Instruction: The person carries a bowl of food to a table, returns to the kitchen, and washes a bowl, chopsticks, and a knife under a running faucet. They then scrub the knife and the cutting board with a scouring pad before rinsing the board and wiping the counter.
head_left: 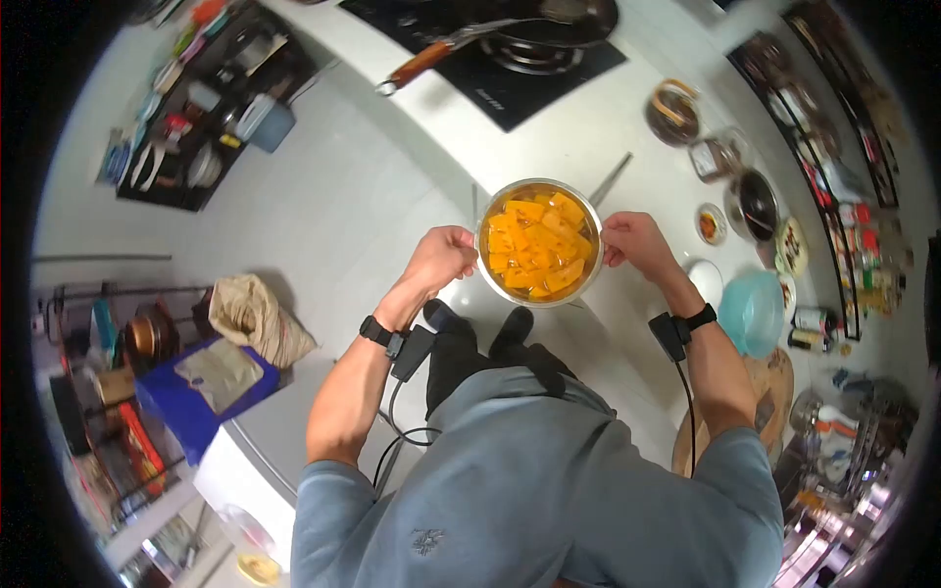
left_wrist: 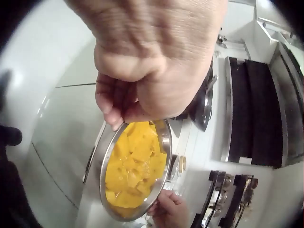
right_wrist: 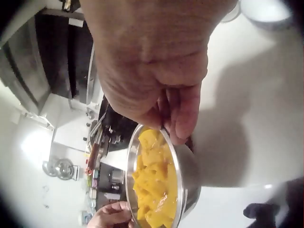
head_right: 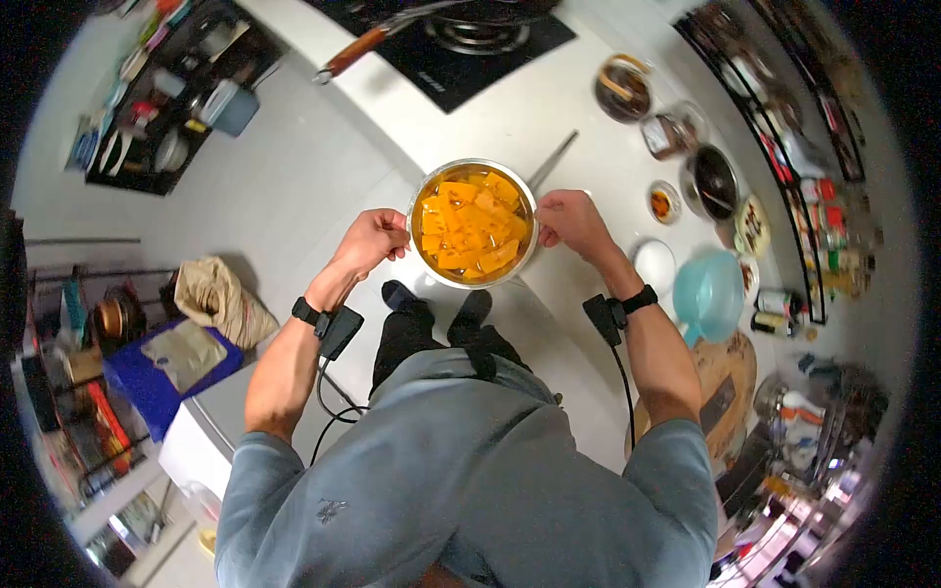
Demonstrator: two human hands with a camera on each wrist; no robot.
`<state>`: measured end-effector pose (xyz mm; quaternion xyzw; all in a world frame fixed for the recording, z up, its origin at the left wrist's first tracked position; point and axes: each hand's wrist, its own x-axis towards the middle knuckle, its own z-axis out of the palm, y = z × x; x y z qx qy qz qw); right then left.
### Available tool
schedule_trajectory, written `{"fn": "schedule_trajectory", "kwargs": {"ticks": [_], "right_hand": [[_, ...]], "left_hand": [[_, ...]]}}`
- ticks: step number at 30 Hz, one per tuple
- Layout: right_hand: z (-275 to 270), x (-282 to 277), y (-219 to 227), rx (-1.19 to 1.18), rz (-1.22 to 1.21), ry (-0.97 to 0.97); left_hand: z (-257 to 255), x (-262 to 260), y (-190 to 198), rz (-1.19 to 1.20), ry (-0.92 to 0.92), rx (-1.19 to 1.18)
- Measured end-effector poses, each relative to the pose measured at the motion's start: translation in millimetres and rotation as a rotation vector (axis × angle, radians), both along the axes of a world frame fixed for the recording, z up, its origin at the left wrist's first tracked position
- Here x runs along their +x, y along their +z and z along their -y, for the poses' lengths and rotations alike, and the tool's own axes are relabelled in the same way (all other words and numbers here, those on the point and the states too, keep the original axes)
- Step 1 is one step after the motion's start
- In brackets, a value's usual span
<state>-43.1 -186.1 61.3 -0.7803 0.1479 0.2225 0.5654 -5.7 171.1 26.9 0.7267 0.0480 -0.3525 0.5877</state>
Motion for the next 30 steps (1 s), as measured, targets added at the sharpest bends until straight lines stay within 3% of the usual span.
{"fn": "schedule_trajectory", "kwargs": {"ticks": [6,10,15,19,23,26,30], "right_hand": [[-131,64,-30,0.093,-0.001,0.156],[-239,103,-64,0.102,-0.028,0.260],[-366,145,-124,0.130,-0.036,0.363],[-461,173,-151,0.115,-0.032,0.461],[-546,201,-171,0.075,-0.061,0.518],[-601,221,-197,0.038,-0.079,0.571],[-691,275,-212,0.060,-0.114,0.663]], "left_hand": [[-128,-11,-18,-0.013,0.239,0.043],[-219,-21,-66,0.016,0.404,0.040],[-311,-23,-112,0.162,0.615,0.403],[-377,-25,-146,0.136,0.764,0.527],[-441,-21,-181,0.052,0.957,0.415],[-480,-16,-229,0.060,1.094,0.425],[-550,25,-201,-0.038,1.138,0.504]]}}
